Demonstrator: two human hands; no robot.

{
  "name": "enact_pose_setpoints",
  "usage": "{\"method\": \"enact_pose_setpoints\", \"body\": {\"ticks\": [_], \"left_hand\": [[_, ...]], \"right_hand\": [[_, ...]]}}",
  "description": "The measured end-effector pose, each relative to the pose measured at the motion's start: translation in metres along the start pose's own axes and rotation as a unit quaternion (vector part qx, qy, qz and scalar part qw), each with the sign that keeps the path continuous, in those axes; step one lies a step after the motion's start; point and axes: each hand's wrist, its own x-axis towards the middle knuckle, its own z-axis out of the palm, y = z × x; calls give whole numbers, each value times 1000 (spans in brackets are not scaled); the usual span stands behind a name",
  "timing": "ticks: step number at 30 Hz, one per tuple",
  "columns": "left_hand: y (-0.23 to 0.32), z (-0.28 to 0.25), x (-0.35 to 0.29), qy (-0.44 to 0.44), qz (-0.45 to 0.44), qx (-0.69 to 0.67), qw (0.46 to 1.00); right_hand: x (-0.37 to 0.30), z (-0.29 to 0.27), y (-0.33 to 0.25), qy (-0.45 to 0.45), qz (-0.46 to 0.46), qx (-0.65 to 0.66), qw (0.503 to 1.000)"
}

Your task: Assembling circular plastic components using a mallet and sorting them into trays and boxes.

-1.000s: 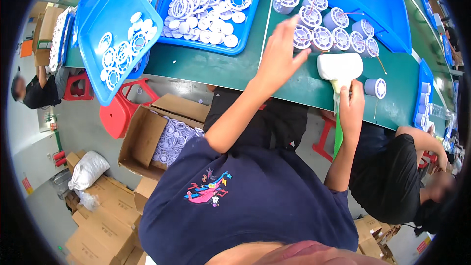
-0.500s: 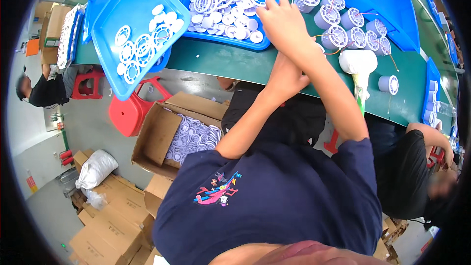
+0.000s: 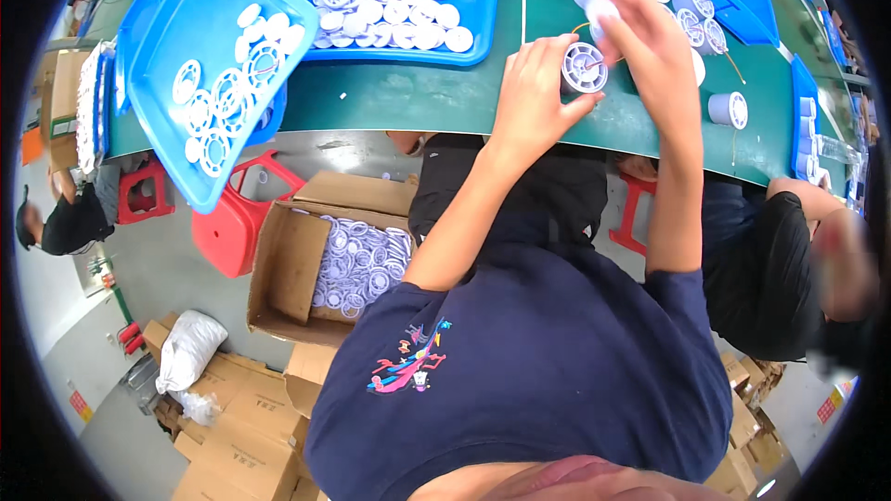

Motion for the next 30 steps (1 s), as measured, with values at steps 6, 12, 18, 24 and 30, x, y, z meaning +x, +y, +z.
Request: {"method": "enact_pose_setpoints", "body": {"ticks": [6,12,18,24,30], "left_hand": [[1,4,1,-18,38,-10,999],[7,5,-2,-8,17,14,1000],[14,8,-6,3,10,31,999],[14,9,-6,8,17,37,999],[11,10,-8,13,18,36,999]], "right_hand": [[-64,-3,13,27,77,0,997],[-80,2,16,42,-118,-224,967],[-78,-7,41,68,-42,-32,996],[-78,-4,41,73,-73,-42,994],[-77,0,28,72,-80,-132,985]]}}
